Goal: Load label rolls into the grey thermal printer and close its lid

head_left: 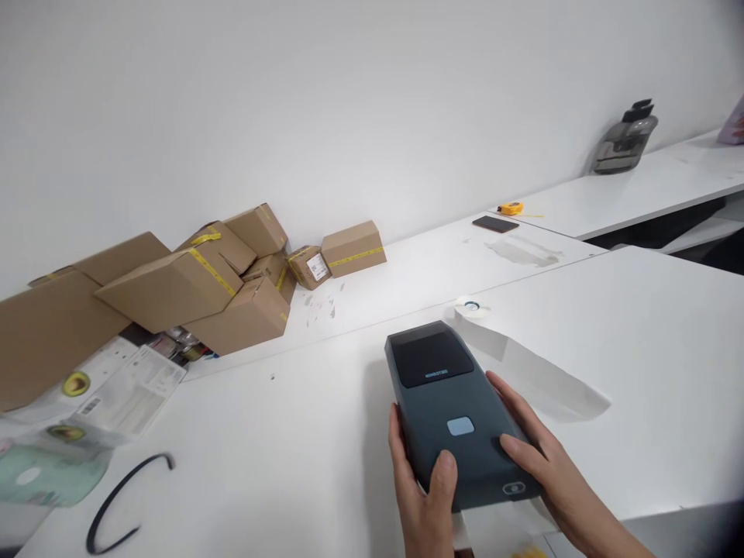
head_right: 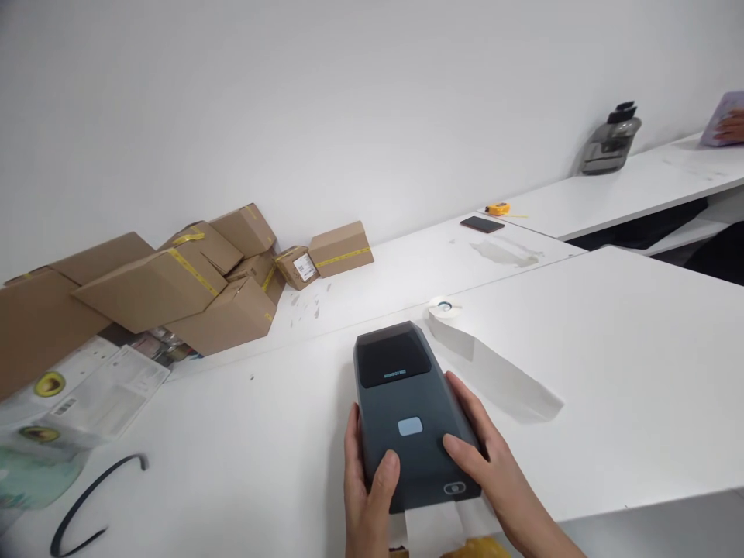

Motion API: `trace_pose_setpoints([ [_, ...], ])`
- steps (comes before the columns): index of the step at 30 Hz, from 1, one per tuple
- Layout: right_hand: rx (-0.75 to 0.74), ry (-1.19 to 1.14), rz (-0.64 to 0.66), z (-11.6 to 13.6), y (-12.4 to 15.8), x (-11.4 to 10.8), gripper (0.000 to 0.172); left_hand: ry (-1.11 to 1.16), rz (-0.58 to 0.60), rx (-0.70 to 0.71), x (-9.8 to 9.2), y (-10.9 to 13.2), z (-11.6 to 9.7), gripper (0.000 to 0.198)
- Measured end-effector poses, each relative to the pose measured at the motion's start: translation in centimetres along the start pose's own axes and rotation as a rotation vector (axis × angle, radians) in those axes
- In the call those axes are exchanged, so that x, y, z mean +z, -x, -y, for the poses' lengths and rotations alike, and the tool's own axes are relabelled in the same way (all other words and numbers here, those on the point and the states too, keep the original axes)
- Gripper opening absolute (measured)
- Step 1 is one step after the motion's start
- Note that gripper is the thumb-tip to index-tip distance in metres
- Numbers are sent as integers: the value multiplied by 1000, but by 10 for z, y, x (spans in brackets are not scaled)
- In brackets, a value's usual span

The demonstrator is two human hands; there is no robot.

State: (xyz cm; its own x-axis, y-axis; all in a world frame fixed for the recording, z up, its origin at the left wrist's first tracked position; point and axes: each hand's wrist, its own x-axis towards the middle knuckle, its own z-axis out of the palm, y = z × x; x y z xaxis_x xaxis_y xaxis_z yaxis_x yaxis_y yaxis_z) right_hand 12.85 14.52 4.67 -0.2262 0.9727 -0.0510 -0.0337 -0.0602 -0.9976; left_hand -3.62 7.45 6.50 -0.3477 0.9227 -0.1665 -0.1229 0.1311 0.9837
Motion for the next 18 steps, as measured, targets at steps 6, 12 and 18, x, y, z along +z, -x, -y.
trace_pose_setpoints([
  [6, 163, -113, 104, 11, 3, 1, 96, -11, -71, -81, 4, 2, -1, 102],
  [12, 102, -64, 39, 0, 7, 2, 91, 10, -152, -93, 14, 2, -1, 100],
  [18, -193, 85, -75, -4, 10, 6, 53, 52, -331, 107, 18, 8, 1, 88],
])
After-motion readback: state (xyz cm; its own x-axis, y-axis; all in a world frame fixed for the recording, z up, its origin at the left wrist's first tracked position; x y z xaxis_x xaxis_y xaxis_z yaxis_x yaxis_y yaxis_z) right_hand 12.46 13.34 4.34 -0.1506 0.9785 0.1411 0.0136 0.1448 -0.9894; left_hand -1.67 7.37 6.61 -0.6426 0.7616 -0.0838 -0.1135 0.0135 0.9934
